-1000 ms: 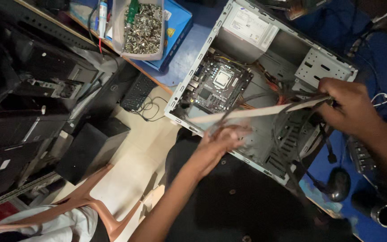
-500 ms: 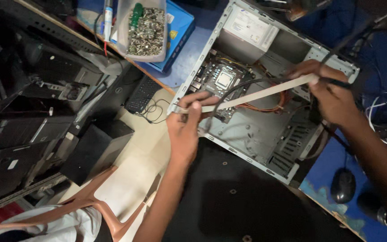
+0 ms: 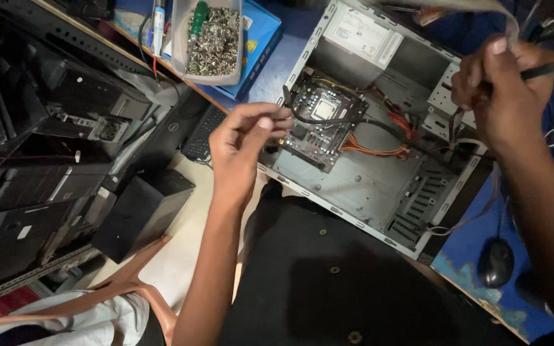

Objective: The person secures a motherboard into a computer case using a screwdriver and then connects various internal cables, including power and data connectors, to the motherboard and other components.

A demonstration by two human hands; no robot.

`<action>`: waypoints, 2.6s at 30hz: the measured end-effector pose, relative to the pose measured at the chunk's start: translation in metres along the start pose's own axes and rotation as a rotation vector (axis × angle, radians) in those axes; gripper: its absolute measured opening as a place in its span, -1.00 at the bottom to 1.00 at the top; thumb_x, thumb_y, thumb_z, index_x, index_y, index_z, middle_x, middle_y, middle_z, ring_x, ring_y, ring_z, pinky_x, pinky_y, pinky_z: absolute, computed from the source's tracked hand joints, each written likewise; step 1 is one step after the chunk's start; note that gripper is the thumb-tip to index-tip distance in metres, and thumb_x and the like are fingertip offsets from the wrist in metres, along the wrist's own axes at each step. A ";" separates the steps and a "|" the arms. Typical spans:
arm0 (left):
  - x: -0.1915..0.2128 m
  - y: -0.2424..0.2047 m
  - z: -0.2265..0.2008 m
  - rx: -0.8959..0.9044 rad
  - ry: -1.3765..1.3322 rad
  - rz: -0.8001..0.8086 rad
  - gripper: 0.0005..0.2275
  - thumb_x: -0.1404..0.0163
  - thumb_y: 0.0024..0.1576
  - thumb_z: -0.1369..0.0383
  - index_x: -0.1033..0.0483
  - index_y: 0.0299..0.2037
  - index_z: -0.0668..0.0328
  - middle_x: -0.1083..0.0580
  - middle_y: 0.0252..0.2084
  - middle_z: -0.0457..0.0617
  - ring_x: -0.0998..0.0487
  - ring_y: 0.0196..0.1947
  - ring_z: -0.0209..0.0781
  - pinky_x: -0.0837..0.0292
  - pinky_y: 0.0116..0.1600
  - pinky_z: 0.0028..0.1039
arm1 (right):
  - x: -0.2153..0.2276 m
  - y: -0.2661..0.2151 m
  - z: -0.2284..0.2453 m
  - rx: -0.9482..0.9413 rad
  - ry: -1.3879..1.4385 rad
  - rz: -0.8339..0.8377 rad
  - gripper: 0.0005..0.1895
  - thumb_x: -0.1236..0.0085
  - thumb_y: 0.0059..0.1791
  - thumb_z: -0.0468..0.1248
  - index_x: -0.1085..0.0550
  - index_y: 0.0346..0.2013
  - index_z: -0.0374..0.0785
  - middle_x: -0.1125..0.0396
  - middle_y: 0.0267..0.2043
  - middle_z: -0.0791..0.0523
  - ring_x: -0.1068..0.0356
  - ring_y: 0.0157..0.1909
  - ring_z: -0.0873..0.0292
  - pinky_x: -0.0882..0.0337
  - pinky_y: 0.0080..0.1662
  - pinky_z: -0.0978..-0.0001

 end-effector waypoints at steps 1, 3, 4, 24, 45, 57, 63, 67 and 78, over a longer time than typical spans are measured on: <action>0.004 0.002 0.005 0.025 -0.015 -0.049 -0.82 0.07 0.33 0.48 -0.49 0.03 0.46 -0.59 -0.01 0.21 -0.66 -0.04 -0.09 -0.60 0.11 -0.35 | 0.001 -0.001 0.002 -0.006 0.011 -0.019 -0.51 0.08 0.34 -0.08 -0.30 -0.41 -0.28 -0.15 -0.57 0.10 -0.11 -0.62 0.22 -0.15 -0.47 0.37; 0.008 0.001 0.016 0.077 0.032 -0.082 -0.83 0.05 0.31 0.50 -0.51 0.01 0.47 -0.60 -0.06 0.22 -0.66 -0.09 -0.11 -0.58 0.06 -0.38 | 0.004 -0.004 0.005 -0.025 0.054 -0.077 -0.56 0.05 0.34 -0.10 -0.28 -0.34 -0.28 -0.17 -0.50 0.09 -0.14 -0.56 0.20 -0.19 -0.42 0.34; 0.010 0.000 0.022 0.104 0.055 -0.095 -0.83 0.03 0.30 0.51 -0.52 0.00 0.48 -0.60 -0.08 0.22 -0.66 -0.11 -0.12 -0.58 0.03 -0.39 | 0.007 -0.005 0.007 -0.034 0.080 -0.096 -0.56 0.04 0.36 -0.11 -0.27 -0.33 -0.28 -0.17 -0.48 0.08 -0.13 -0.54 0.19 -0.18 -0.41 0.35; -0.051 0.031 -0.010 -0.014 0.050 0.161 -0.63 -0.04 0.25 0.45 -0.37 0.25 0.38 -0.55 0.12 0.18 -0.61 0.05 -0.16 -0.54 0.12 -0.40 | -0.078 -0.022 0.073 0.032 -0.575 0.261 -0.78 -0.17 0.01 -0.22 -0.54 -0.44 -0.30 -0.37 -0.67 0.13 -0.34 -0.66 0.30 -0.28 -0.56 0.41; -0.011 0.053 0.179 0.157 0.293 -0.526 -0.78 -0.10 0.22 0.40 -0.53 -0.08 0.50 -0.57 -0.18 0.13 -0.55 -0.21 -0.17 -0.45 -0.04 -0.41 | -0.016 -0.059 0.097 0.104 -0.336 -0.046 -0.79 -0.13 0.11 -0.29 -0.49 -0.37 -0.34 -0.42 -0.49 0.07 -0.32 -0.59 0.32 -0.29 -0.48 0.50; -0.059 0.012 0.065 -0.432 0.624 -0.161 -0.79 0.14 0.29 0.59 -0.47 0.08 0.36 -0.57 -0.08 0.13 -0.57 -0.23 -0.15 -0.49 -0.07 -0.42 | -0.014 -0.057 0.092 0.225 -0.397 0.015 -0.79 -0.09 0.12 -0.27 -0.46 -0.38 -0.29 -0.43 -0.47 0.10 -0.42 -0.53 0.35 -0.34 -0.46 0.49; -0.058 0.017 0.050 -0.318 0.390 -0.176 -0.69 0.17 0.27 0.58 -0.24 0.22 0.41 -0.58 -0.04 0.14 -0.62 -0.09 -0.17 -0.49 0.00 -0.42 | -0.011 -0.055 0.084 0.149 -0.359 -0.034 -0.82 -0.13 0.10 -0.30 -0.50 -0.37 -0.30 -0.44 -0.48 0.09 -0.38 -0.57 0.33 -0.33 -0.45 0.49; -0.041 0.040 0.043 -0.329 0.537 -0.247 -0.73 0.15 0.26 0.56 -0.29 0.17 0.37 -0.55 -0.04 0.21 -0.61 -0.23 0.04 -0.51 -0.10 -0.32 | -0.017 -0.063 0.089 0.220 -0.391 -0.038 -0.84 -0.12 0.16 -0.33 -0.47 -0.29 -0.32 -0.43 -0.42 0.06 -0.45 -0.46 0.30 -0.43 -0.37 0.51; -0.033 0.117 0.122 -0.125 1.492 0.290 -0.79 0.09 0.09 0.57 -0.52 -0.10 0.36 -0.51 -0.20 0.43 -0.55 -0.19 0.45 -0.44 -0.12 0.08 | -0.003 -0.066 0.035 0.171 -0.002 -0.140 -0.84 -0.09 0.21 -0.36 -0.46 -0.26 -0.30 -0.33 -0.50 0.08 -0.35 -0.56 0.27 -0.38 -0.41 0.43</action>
Point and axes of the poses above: each hand's wrist, its own y-axis towards the middle knuckle, its own x-axis out of the back of the hand, z = x × y, the point moved 4 cm from there along y, towards the middle knuckle
